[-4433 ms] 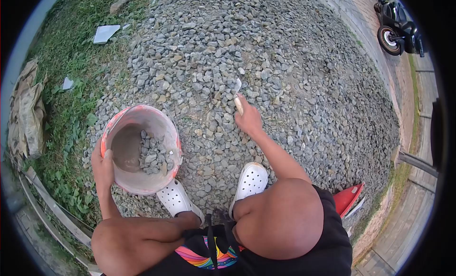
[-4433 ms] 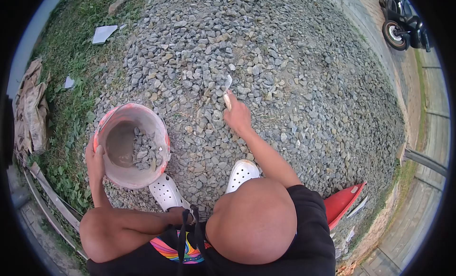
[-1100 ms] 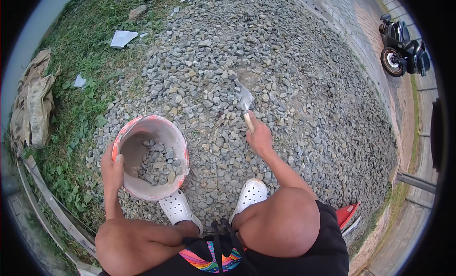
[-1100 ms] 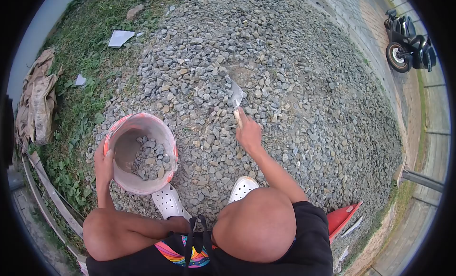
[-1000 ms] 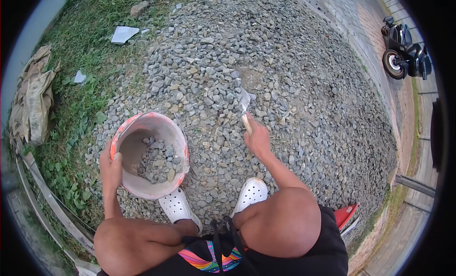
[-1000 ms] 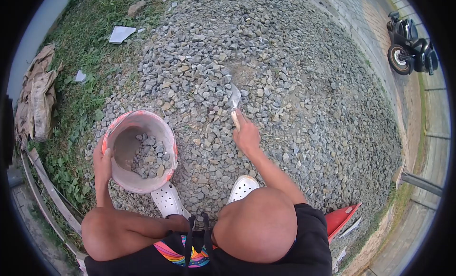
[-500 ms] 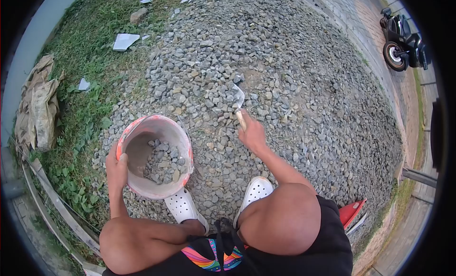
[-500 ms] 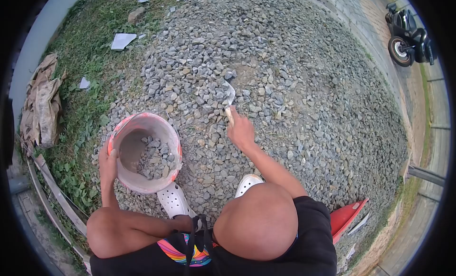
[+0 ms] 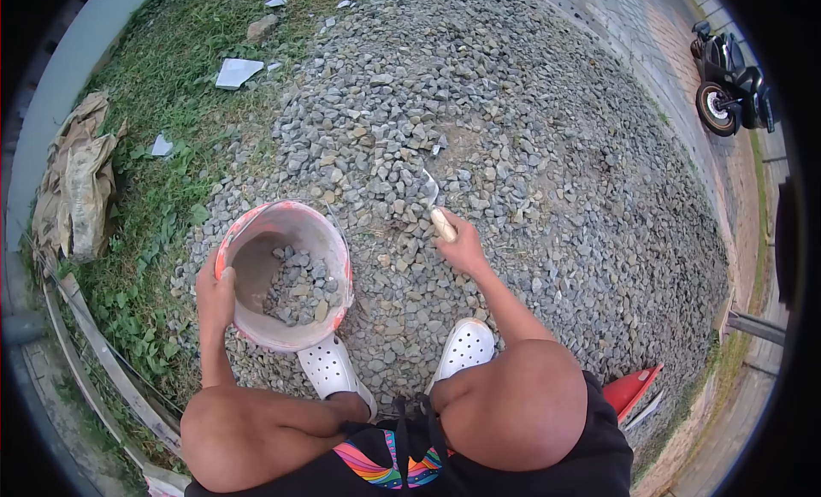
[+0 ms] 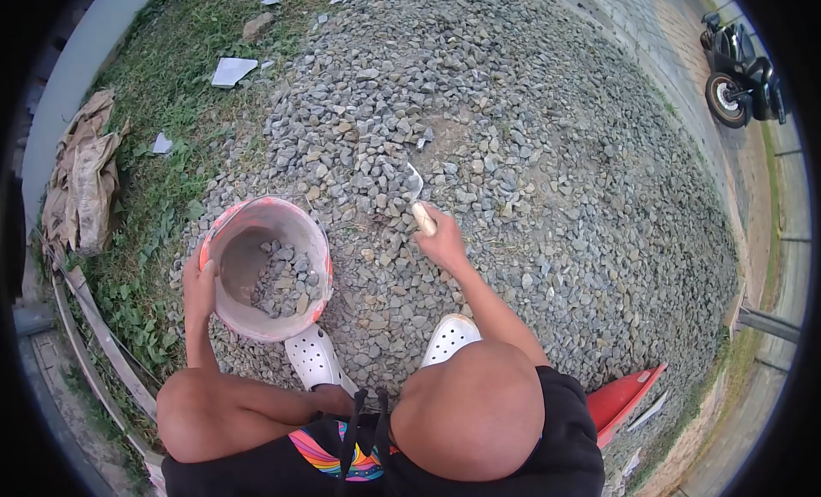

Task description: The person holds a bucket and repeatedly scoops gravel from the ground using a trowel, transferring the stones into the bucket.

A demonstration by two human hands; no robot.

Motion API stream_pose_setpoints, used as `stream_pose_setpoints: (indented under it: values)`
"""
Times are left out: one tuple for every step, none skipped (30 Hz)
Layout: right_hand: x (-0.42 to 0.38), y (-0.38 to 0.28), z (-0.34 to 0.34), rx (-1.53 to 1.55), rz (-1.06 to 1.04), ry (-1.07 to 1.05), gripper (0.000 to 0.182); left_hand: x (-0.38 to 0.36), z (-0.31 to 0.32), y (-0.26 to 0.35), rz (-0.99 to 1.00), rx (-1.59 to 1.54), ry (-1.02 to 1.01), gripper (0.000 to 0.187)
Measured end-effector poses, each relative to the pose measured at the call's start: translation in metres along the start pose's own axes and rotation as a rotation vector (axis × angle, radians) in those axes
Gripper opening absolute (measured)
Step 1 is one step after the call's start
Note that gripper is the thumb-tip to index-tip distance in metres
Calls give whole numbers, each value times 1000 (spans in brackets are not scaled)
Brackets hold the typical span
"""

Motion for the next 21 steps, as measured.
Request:
stream_pose_setpoints:
  values:
    - [-1, 5, 0, 49, 26, -9, 66, -2, -2, -1, -5, 1, 4, 51]
    - [-2, 8, 0, 97, 52, -19, 66, -3, -3, 7, -23, 14, -16, 50]
    - [-4, 11, -1, 151, 86, -32, 67, -5, -4, 11, -42, 26, -36, 49]
    - [-6, 12, -3, 150, 81, -39, 67, -5, -4, 9, -46, 26, -29, 49]
    - [-8, 12, -5, 163, 23, -29, 67, -5, -3, 6, -39, 41, -5, 47]
    - [-12, 10, -5, 176, -34, -18, 67, -6, -3, 5, -32, 56, 18, 46]
    - [-17, 10, -7, 162, -8, -18, 67, -6, -3, 5, -36, 57, 25, 46]
    - [-20, 9, -7, 162, -10, -22, 67, -7, -2, 4, -34, 48, 23, 46]
    - [-24, 8, -8, 167, -44, -8, 67, -8, -2, 5, -32, 40, 20, 46]
    - [-27, 6, -9, 172, -77, 9, 67, -8, -2, 6, -32, 42, 20, 46]
    - [-30, 6, -10, 173, -76, 10, 67, -8, -2, 7, -38, 26, 16, 47]
    - [-35, 0, -13, 173, -67, -4, 66, -8, -1, 7, -43, 10, 10, 49]
    - [-39, -8, -18, 173, -57, -17, 66, -7, -1, 8, -41, 12, 5, 49]
    - [-44, -16, -22, 174, -52, -13, 66, -5, -1, 7, -49, 6, -6, 50]
    - [-48, -27, -23, 165, -43, -43, 66, -4, -1, 6, -56, 1, -16, 52]
    - [-53, -40, -25, 156, -36, -73, 66, -3, 0, 5, -52, 2, -21, 52]
    - [-56, -55, -27, 175, -76, -83, 66, -2, 0, 3, -47, 2, -12, 52]
    - [-60, -67, -29, 177, -74, -80, 66, -1, 1, 2, -41, 2, -3, 53]
    - [-64, -79, -30, 151, -123, -107, 65, -2, 1, 4, -39, 3, -5, 53]
    - [-66, -86, -28, 124, -173, -134, 64, -2, 1, 6, -57, 6, -3, 53]
    - [-68, -93, -25, 188, -220, -164, 64, -2, 0, 8, -76, 9, -1, 53]
Point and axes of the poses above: each hand's wrist, its own x-axis towards the middle knuckle, its own z-axis out of the palm, y = z × x, the point moved 2 cm from there along x, towards the middle knuckle, and after that the axes turned 2 degrees about x, right-handed, at the moved point
